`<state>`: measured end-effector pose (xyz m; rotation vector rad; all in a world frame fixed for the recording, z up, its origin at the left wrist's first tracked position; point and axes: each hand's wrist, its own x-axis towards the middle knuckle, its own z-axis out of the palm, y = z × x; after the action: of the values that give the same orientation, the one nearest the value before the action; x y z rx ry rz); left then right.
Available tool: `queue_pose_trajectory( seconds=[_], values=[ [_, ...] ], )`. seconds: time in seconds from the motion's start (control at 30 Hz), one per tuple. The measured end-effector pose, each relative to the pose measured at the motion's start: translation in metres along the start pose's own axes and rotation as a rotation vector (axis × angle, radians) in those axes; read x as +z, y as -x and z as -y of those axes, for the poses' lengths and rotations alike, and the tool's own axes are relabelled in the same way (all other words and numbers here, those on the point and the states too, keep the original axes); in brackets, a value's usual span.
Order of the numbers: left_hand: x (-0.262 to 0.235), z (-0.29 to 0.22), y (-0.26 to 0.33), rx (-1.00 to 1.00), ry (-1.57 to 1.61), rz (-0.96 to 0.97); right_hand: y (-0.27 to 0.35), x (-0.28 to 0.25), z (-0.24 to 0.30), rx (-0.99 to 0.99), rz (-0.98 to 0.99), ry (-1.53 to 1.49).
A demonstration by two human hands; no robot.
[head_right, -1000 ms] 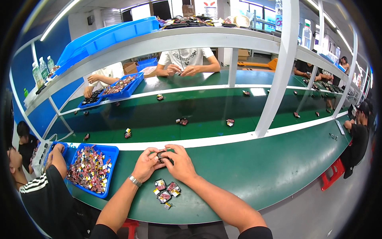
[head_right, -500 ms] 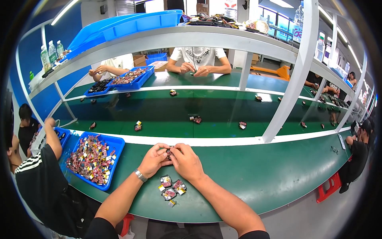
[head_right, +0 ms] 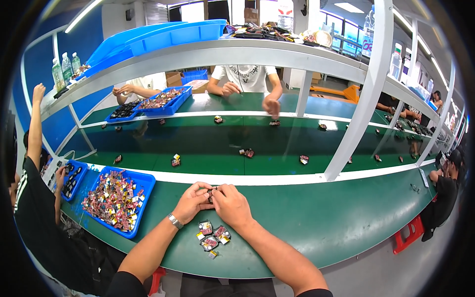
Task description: The recorder is sitting at a workstation sorting and inspecting small electronic components on a conveyor belt in a factory setting.
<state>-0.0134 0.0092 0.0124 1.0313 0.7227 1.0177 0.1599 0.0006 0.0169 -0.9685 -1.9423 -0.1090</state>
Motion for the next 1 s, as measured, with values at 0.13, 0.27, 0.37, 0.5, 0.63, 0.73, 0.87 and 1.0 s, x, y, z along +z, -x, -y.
queue_pose_trajectory(
  seconds=[0.13, 0.27, 0.37, 0.5, 0.63, 0.73, 0.87, 1.0],
  values=[
    [0.002, 0.006, -0.001, 0.043, -0.098, -0.071, -0.001, -0.001, 0.003, 0.000, 0.008, -0.014],
    [0.005, 0.007, -0.001, 0.080, -0.127, -0.122, 0.002, 0.000, -0.001, 0.127, 0.031, -0.217],
    [0.010, 0.010, -0.003, 0.102, -0.132, -0.133, 0.003, 0.000, -0.007, 0.346, 0.054, -0.458],
    [0.010, 0.011, 0.000, 0.116, -0.254, -0.188, 0.003, 0.005, -0.005, 0.460, 0.065, -0.565],
    [0.008, 0.012, -0.001, 0.151, -0.282, -0.152, 0.000, 0.000, 0.004, 0.484, 0.036, -0.524],
    [0.009, 0.013, -0.001, 0.198, -0.263, -0.070, 0.001, 0.001, -0.001, 0.512, 0.030, -0.537],
    [0.005, 0.015, -0.001, 0.167, -0.302, -0.069, 0.002, -0.001, 0.001, 0.510, 0.041, -0.569],
    [0.006, 0.017, -0.002, 0.179, -0.307, -0.058, 0.004, -0.002, 0.000, 0.503, 0.042, -0.560]
  ],
)
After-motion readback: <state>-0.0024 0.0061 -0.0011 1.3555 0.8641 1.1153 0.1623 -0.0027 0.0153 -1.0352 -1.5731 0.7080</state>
